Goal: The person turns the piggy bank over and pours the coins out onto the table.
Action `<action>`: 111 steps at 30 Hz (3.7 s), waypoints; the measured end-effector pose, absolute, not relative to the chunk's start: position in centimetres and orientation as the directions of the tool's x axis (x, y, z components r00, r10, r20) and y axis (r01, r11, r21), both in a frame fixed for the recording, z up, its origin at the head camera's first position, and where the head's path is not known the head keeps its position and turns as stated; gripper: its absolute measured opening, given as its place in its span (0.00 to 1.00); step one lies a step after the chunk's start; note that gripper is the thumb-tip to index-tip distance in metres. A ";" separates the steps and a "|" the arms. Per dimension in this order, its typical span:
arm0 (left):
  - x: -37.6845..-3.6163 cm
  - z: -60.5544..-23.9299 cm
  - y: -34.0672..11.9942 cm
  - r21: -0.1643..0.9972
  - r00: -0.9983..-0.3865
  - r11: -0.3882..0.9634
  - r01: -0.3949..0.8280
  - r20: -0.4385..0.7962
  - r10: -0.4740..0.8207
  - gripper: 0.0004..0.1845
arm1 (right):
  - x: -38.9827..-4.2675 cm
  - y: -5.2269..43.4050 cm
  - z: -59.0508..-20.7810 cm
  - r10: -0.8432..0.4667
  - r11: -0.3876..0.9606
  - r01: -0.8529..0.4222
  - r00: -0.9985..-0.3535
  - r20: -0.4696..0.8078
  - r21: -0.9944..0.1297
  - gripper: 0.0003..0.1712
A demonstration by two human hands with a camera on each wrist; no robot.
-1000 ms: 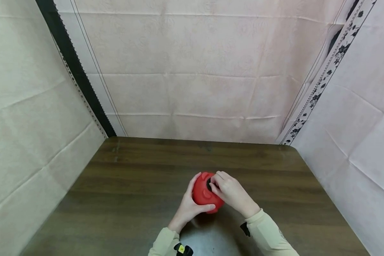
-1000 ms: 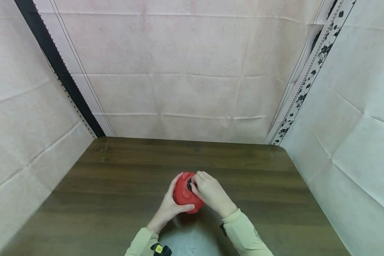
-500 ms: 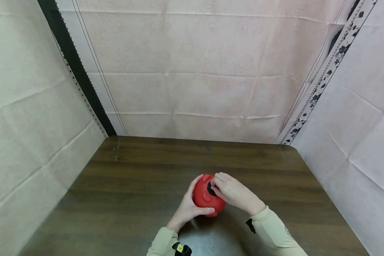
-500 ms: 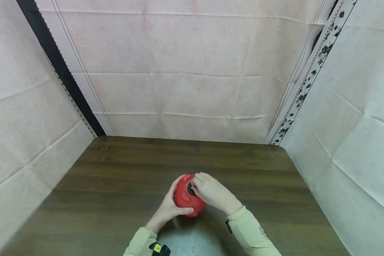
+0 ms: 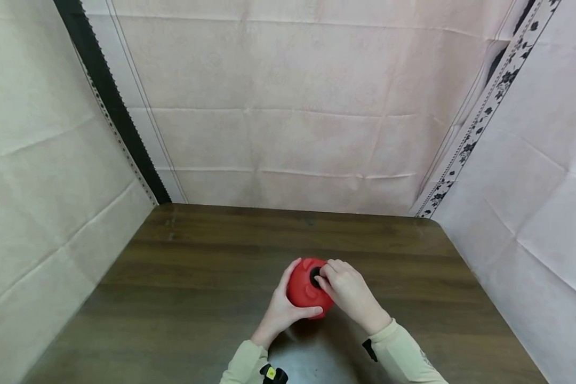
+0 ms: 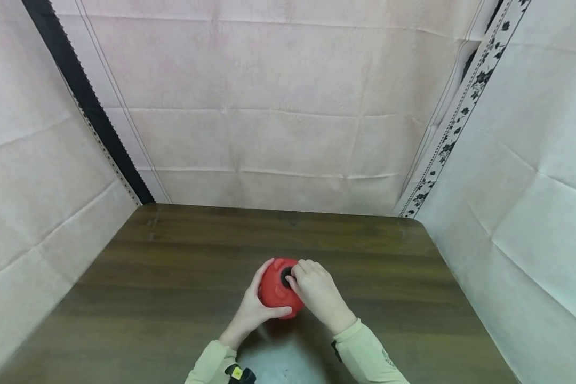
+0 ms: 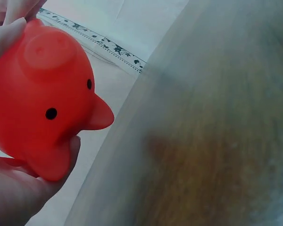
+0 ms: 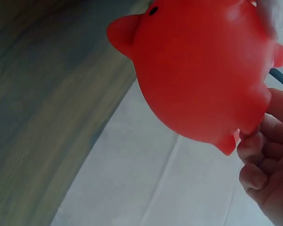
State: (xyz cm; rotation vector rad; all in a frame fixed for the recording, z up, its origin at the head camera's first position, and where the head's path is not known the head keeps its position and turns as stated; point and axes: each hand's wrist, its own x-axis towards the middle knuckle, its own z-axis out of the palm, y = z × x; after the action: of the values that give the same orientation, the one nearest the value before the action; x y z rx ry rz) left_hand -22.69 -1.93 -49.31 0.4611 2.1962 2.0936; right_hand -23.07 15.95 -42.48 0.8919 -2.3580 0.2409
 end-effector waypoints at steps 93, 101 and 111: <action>-23.7 -49.2 -2.3 0.992 -0.834 -0.107 0.062 0.111 0.541 0.47 | -22.8 18.1 -39.1 -0.790 0.535 -0.807 -0.373 0.486 0.250 0.21; -23.7 -49.7 -2.1 0.993 -0.858 -0.114 0.037 0.090 0.506 0.45 | -23.0 19.1 -39.1 -0.659 0.627 -0.768 -0.435 0.613 0.128 0.17; -23.8 -49.8 -2.8 0.980 -0.934 -0.199 0.011 0.082 0.347 0.47 | -24.2 24.1 -43.9 -0.412 0.872 -0.490 -0.748 0.520 -0.014 0.13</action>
State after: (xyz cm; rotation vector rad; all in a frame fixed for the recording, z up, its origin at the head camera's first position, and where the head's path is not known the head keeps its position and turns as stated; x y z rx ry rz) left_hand -23.80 -2.79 -49.78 0.4227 1.8308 2.2360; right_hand -24.21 24.10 -43.87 0.6557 -2.5246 0.2035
